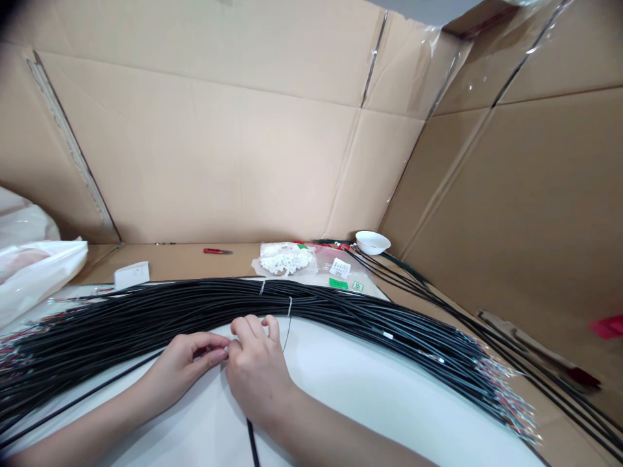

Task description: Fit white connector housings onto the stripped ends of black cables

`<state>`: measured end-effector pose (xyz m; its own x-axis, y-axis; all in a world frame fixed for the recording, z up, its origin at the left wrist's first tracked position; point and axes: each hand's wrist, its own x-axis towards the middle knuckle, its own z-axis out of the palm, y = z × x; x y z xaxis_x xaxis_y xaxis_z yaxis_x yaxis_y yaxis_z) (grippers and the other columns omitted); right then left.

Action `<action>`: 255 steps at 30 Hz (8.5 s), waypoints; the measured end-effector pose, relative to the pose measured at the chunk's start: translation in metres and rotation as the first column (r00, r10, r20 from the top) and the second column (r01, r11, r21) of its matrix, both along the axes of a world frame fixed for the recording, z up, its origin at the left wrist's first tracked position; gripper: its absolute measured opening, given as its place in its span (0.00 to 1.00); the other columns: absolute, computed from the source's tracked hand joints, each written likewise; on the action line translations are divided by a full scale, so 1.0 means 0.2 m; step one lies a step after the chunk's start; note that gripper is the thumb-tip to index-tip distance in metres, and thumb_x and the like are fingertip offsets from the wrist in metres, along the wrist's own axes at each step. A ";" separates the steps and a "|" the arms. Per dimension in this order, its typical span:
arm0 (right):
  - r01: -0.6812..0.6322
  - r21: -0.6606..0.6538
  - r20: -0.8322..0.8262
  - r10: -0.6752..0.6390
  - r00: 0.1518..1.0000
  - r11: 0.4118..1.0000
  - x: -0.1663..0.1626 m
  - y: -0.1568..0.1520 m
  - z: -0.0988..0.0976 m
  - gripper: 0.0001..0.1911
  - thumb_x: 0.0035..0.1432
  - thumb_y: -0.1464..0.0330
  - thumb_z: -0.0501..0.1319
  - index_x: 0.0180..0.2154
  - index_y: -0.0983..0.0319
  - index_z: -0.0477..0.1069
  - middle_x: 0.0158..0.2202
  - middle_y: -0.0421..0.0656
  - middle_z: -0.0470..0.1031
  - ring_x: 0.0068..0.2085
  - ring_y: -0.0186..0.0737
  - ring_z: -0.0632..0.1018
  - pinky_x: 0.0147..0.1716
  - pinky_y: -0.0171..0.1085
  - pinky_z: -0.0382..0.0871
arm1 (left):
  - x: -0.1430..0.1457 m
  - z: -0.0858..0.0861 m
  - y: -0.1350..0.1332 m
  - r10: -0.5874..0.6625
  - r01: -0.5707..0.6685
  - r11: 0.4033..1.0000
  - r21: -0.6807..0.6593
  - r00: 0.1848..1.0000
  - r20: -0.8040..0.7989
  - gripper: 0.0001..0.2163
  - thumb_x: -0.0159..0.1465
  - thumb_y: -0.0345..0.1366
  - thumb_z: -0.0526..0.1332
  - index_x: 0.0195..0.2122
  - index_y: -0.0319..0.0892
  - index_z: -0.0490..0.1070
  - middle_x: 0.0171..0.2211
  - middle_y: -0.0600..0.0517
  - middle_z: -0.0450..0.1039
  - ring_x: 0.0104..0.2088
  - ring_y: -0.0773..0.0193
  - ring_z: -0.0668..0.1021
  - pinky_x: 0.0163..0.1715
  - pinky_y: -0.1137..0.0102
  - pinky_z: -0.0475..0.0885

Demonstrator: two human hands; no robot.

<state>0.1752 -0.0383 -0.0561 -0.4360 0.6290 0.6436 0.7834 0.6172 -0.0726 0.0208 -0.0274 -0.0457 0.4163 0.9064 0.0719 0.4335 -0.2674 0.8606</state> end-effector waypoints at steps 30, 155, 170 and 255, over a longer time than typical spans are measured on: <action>0.026 0.022 -0.017 -0.026 1.000 0.999 0.00 -0.01 -0.01 0.06 0.47 0.77 0.57 0.21 0.65 0.64 0.30 0.41 0.68 0.35 0.35 0.66 0.39 0.43 0.49 | 0.00 0.00 -0.01 0.001 -0.001 1.000 0.005 1.000 -0.005 0.11 0.57 0.35 0.56 0.40 0.45 0.74 0.31 0.54 0.78 0.32 0.61 0.76 0.32 0.73 0.67; -0.106 -0.316 -0.370 -0.020 0.929 0.943 -0.01 -0.03 0.05 0.05 0.50 0.75 0.55 0.32 0.61 0.65 0.36 0.41 0.67 0.42 0.37 0.68 0.41 0.39 0.54 | -0.03 -0.01 0.05 0.084 -0.019 0.975 -0.223 0.953 0.290 0.15 0.58 0.41 0.55 0.19 0.38 0.70 0.19 0.53 0.70 0.24 0.65 0.69 0.27 0.73 0.63; -0.125 -0.351 -0.428 -0.041 0.903 0.928 0.00 -0.03 0.04 0.11 0.50 0.72 0.56 0.38 0.61 0.62 0.41 0.44 0.66 0.45 0.41 0.66 0.43 0.40 0.55 | -0.03 -0.03 0.06 0.093 -0.027 0.978 -0.206 0.943 0.321 0.14 0.59 0.41 0.54 0.20 0.39 0.67 0.18 0.56 0.65 0.22 0.67 0.66 0.25 0.74 0.61; -0.313 -0.577 -0.716 -0.283 0.638 0.755 0.00 0.03 0.00 0.12 0.54 0.67 0.53 0.42 0.60 0.63 0.32 0.40 0.67 0.27 0.32 0.68 0.27 0.32 0.63 | -0.02 -0.05 0.05 0.136 -0.090 0.984 -0.155 0.936 0.324 0.11 0.59 0.41 0.54 0.24 0.40 0.67 0.20 0.56 0.65 0.23 0.67 0.66 0.26 0.74 0.62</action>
